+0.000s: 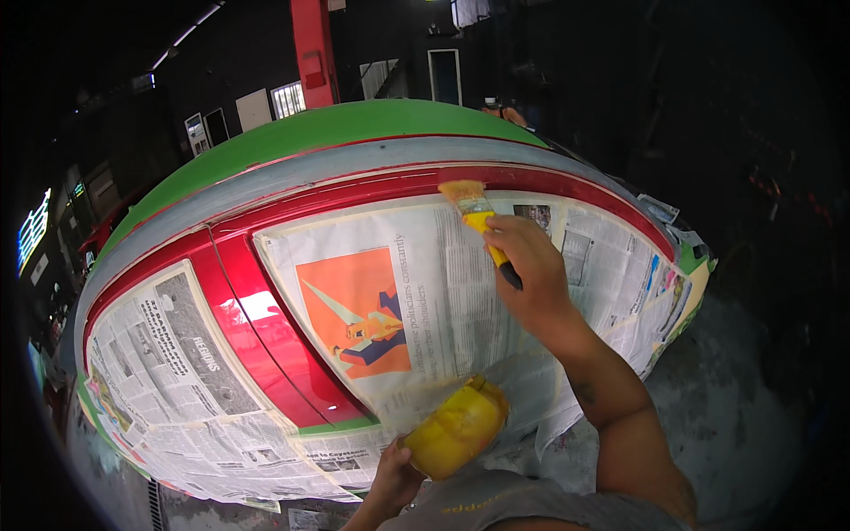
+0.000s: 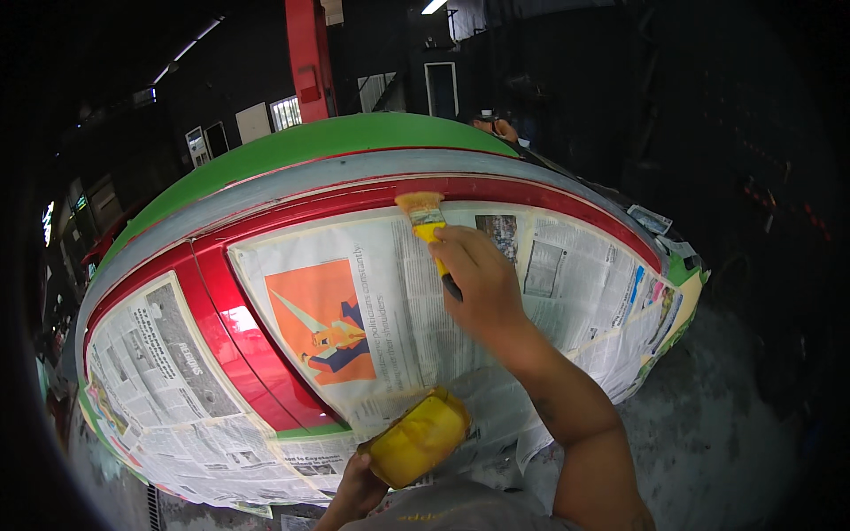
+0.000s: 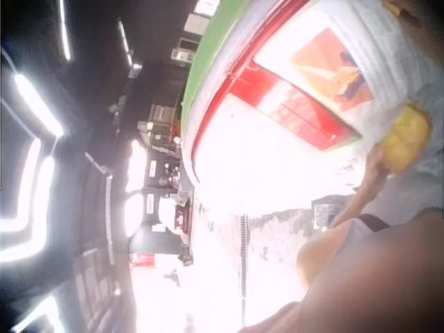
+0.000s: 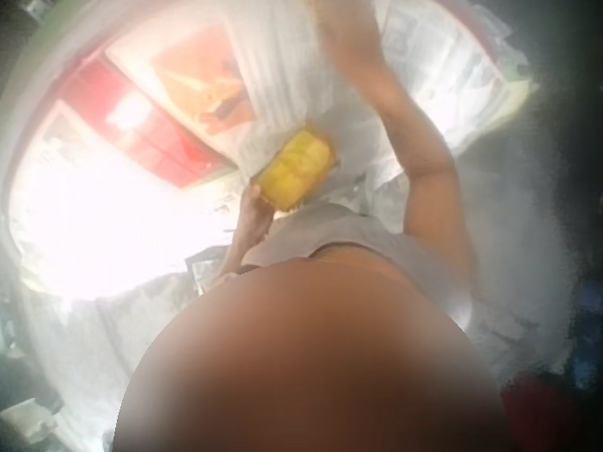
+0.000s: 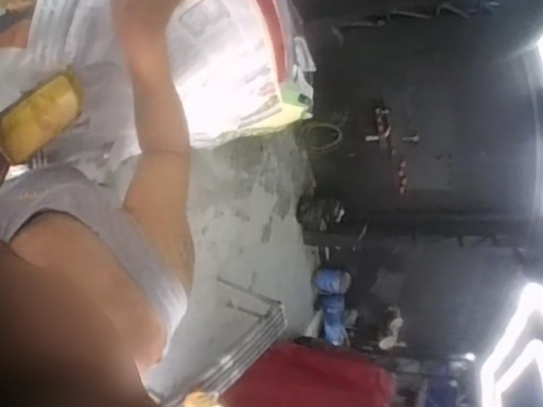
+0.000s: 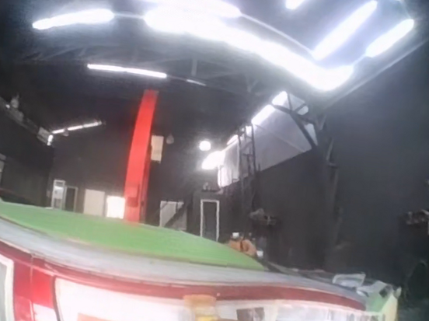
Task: The person paints a red stripe on a car's rear section using a small brush and a yellow paint container. The car is masked with newspaper and green tape. The person repeatedly dips the brush into the container and applies paint along the edge of the red stripe.
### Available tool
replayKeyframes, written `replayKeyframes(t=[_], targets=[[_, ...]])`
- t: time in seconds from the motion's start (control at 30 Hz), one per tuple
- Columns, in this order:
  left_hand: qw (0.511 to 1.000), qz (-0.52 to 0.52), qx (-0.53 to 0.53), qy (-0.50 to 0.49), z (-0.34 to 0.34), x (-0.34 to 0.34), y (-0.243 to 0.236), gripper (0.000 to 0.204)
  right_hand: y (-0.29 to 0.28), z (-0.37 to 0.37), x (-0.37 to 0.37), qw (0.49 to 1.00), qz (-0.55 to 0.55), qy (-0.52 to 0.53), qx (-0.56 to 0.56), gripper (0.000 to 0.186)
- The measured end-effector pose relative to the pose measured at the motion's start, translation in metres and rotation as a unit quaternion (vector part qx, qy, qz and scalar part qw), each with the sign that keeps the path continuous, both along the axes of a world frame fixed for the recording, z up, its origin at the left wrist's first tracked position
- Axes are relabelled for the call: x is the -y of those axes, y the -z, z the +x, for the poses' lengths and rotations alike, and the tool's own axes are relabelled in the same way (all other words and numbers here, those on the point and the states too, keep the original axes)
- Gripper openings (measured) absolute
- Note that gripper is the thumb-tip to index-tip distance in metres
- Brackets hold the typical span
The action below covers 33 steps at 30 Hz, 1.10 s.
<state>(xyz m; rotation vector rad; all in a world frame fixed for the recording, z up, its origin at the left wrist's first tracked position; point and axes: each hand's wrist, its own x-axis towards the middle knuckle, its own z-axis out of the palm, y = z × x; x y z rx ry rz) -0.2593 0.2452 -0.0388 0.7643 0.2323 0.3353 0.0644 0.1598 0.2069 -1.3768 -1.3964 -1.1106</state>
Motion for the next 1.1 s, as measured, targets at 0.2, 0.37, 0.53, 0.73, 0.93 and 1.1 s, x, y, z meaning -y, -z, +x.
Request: replayKeyframes(t=[0.2,0.37,0.53,0.73,0.93,1.1], targets=[[1.000,0.002,0.001,0.017,-0.003,0.007,-0.006,0.099,0.008,0.012,0.007,0.999,0.017,0.011,-0.043,0.035],[1.000,-0.007,0.008,0.010,-0.001,0.012,-0.008,0.099,0.020,0.013,0.012,1.000,0.029,-0.009,0.005,0.028],[1.000,-0.001,-0.002,0.012,-0.001,0.016,-0.007,0.100,0.030,0.010,0.009,1.000,0.006,0.011,-0.021,0.034],[1.000,-0.008,0.001,0.010,-0.005,0.018,-0.003,0.096,0.038,0.003,-0.002,0.999,0.024,-0.023,-0.012,0.039],[1.000,-0.006,-0.004,-0.003,-0.012,0.019,0.005,0.093,0.022,0.010,-0.004,0.998,0.058,-0.010,-0.012,0.035],[1.000,-0.017,-0.010,0.000,-0.017,0.020,0.007,0.093,0.013,0.006,0.004,0.994,0.107,-0.006,-0.021,0.033]])
